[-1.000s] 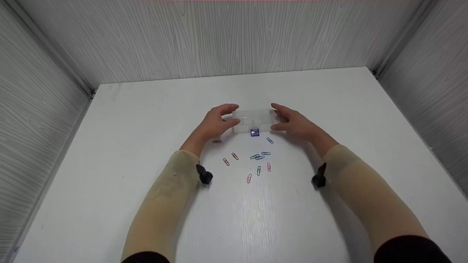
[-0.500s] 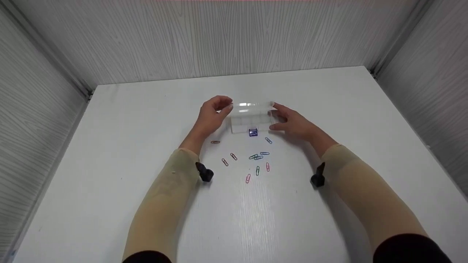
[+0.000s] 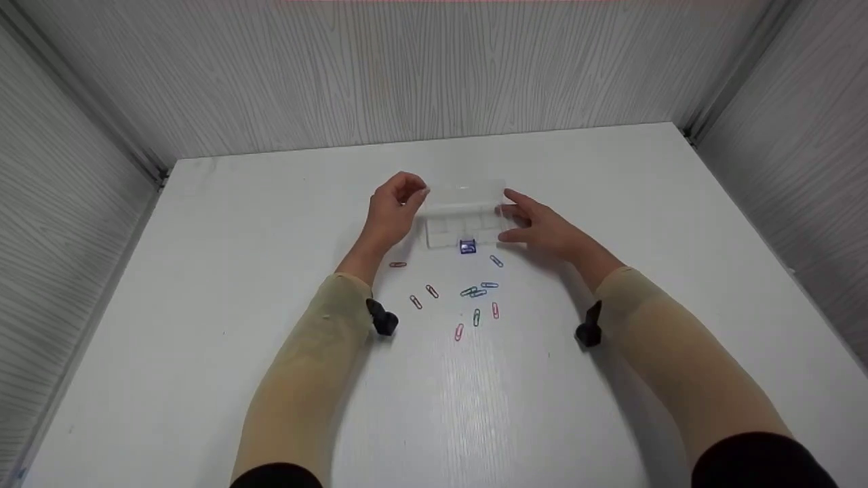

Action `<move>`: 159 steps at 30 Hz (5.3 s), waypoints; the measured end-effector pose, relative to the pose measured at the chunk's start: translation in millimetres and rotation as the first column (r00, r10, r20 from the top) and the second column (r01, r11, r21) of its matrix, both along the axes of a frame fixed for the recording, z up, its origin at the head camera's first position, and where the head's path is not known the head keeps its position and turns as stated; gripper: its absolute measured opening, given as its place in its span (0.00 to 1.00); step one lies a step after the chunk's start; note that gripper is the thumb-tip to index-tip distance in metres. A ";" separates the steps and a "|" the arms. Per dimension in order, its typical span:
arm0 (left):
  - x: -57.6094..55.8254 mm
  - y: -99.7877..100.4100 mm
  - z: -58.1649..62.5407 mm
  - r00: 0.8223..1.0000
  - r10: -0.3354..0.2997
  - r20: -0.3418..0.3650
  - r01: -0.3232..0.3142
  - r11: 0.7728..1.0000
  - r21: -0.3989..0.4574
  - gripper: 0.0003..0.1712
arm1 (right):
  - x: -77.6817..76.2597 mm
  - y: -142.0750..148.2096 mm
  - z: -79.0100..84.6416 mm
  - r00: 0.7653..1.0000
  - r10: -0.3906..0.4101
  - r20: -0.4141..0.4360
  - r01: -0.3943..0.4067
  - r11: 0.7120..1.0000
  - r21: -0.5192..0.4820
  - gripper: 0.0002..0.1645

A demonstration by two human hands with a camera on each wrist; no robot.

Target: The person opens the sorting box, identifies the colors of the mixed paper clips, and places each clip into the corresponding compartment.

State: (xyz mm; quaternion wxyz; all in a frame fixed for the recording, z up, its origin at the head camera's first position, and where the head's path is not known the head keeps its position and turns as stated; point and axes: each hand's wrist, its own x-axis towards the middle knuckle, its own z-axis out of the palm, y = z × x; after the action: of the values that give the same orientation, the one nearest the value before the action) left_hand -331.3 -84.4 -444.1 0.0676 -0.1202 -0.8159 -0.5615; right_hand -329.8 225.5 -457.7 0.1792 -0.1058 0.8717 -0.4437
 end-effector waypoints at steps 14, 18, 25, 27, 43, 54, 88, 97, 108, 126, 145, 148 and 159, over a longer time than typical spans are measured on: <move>0.9 5.0 -0.2 1.000 0.023 0.020 -0.023 0.999 -0.028 0.07 | -0.1 2.1 0.1 1.000 -0.028 0.013 0.028 1.000 -0.006 0.61; 0.9 5.8 0.1 1.000 -0.002 0.005 0.002 0.999 -0.034 0.11 | 0.3 2.1 2.0 0.999 -0.034 0.013 0.034 0.999 0.006 0.60; 2.2 4.4 -1.5 0.991 -0.071 0.112 0.079 0.995 -0.064 0.30 | 1.0 3.4 0.2 1.000 -0.026 0.011 0.026 1.000 0.000 0.60; 2.8 2.8 -2.3 0.983 -0.088 0.161 0.101 0.992 -0.077 0.34 | 1.4 3.7 -0.7 1.000 -0.020 0.005 0.020 1.000 -0.006 0.60; 6.6 0.2 -9.0 0.947 -0.081 0.311 0.145 0.971 -0.192 0.35 | 1.9 5.1 -2.3 1.000 -0.014 -0.020 0.013 1.000 -0.023 0.51; 5.1 -2.7 -14.4 0.959 -0.101 0.266 0.133 0.986 -0.105 0.33 | 3.3 5.0 -3.8 0.999 0.005 -0.032 -0.004 1.000 0.011 0.48; 2.5 -1.7 -17.1 0.950 -0.134 0.281 0.182 0.971 -0.155 0.33 | 7.2 1.5 -1.5 0.994 -0.002 -0.112 0.021 0.985 0.172 0.46; 2.6 -6.7 -13.1 0.954 -0.138 0.267 0.187 0.968 -0.167 0.33 | 2.2 7.0 -6.9 0.992 0.033 -0.123 -0.003 0.971 0.240 0.46; 11.3 -38.0 2.6 0.986 -0.071 0.154 0.091 0.988 -0.125 0.30 | 1.3 8.6 -3.4 0.995 0.019 -0.101 0.004 0.975 0.222 0.45; 35.6 -73.7 -10.2 0.954 -0.149 0.260 0.226 0.927 -0.298 0.20 | -0.1 9.9 -5.2 0.993 0.017 -0.118 0.008 0.978 0.210 0.45; 39.0 -76.6 -19.9 0.956 -0.187 0.224 0.259 0.898 -0.355 0.09 | 8.0 7.2 -0.1 0.993 0.017 -0.114 0.007 0.977 0.214 0.45; 40.7 -76.3 -19.1 0.954 -0.199 0.224 0.269 0.898 -0.347 0.07 | 7.9 8.0 -0.1 0.993 0.016 -0.119 0.009 0.977 0.213 0.45; 37.9 -75.3 -19.9 0.950 -0.221 0.220 0.291 0.879 -0.378 0.05 | 8.2 9.1 -0.2 0.993 0.008 -0.116 0.017 0.976 0.215 0.44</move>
State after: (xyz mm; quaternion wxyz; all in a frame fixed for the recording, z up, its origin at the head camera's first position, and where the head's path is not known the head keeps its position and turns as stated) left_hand -293.4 -159.7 -464.0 -0.1037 -0.1903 -0.8940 -0.3922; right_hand -321.6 234.6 -457.9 0.1374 -0.1093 0.9239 -0.3400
